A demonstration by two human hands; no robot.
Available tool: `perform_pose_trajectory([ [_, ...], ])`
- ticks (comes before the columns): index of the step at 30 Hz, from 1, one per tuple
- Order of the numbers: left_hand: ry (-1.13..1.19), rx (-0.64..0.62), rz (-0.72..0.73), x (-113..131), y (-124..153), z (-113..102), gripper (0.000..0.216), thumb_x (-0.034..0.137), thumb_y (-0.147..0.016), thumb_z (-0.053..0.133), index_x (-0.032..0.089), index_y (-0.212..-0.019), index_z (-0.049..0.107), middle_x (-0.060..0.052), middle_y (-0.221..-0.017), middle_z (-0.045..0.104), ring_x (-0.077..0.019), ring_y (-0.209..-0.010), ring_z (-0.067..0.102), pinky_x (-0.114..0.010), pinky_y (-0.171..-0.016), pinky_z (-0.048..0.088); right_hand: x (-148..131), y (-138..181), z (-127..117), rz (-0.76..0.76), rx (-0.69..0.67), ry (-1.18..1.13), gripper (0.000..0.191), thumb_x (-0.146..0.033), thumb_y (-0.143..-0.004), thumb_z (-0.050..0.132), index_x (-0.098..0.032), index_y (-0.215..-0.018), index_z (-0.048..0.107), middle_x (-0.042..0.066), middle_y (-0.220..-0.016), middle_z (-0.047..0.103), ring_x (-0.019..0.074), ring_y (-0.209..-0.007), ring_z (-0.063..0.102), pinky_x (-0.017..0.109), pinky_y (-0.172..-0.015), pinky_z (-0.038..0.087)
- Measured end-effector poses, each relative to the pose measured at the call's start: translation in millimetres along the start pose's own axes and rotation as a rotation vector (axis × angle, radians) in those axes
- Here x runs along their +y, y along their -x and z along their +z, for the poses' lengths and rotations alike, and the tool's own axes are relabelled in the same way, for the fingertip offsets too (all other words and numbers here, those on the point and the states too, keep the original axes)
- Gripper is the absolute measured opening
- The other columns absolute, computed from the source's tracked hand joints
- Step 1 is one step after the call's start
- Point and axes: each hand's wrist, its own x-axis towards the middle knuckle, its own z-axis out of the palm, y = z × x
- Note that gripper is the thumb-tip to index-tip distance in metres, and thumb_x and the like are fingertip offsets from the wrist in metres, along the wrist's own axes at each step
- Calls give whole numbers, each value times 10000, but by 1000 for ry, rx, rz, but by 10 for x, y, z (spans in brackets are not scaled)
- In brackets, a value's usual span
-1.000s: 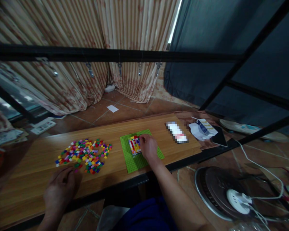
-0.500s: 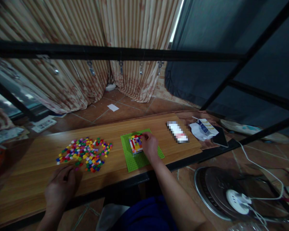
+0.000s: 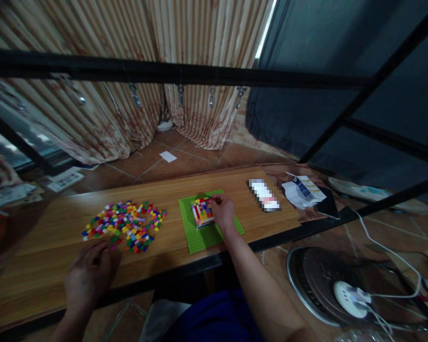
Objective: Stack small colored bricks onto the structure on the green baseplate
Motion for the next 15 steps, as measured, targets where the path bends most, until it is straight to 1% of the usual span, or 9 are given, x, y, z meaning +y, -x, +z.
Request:
perform_pose_trajectory([
  [5, 1, -7, 16, 4, -4, 1, 292, 377, -882, 483, 167, -880, 687, -121, -990, 711, -247, -933, 660, -388, -875, 545, -27, -16, 7, 9, 8, -18, 295, -387, -661, 647, -142, -820, 688, 72, -743, 723, 183, -650, 649, 282, -591, 491],
  [9, -6, -11, 18, -5, -2, 6, 298, 382, -882, 488, 162, -889, 688, -123, -989, 713, -254, -949, 657, -398, -888, 542, -32, -31, -6, 6, -29, -36, 312, -401, -662, 652, -141, -832, 692, 65, -741, 719, 175, -640, 642, 281, -596, 493],
  [12, 8, -2, 10, -7, 5, 11, 289, 369, -876, 492, 159, -894, 689, -124, -1001, 714, -250, -962, 656, -397, -910, 535, -59, -12, -35, 24, -26, -30, 327, -412, -659, 667, -136, -832, 686, 69, -736, 717, 181, -634, 641, 289, -592, 496],
  [15, 23, -6, -14, -1, 15, 12, 283, 356, -868, 489, 159, -893, 690, -125, -1008, 714, -247, -975, 655, -387, -917, 532, -142, 71, -55, -13, 8, 35, 320, -417, -712, 640, -136, -858, 687, 79, -761, 719, 190, -655, 643, 300, -603, 496],
])
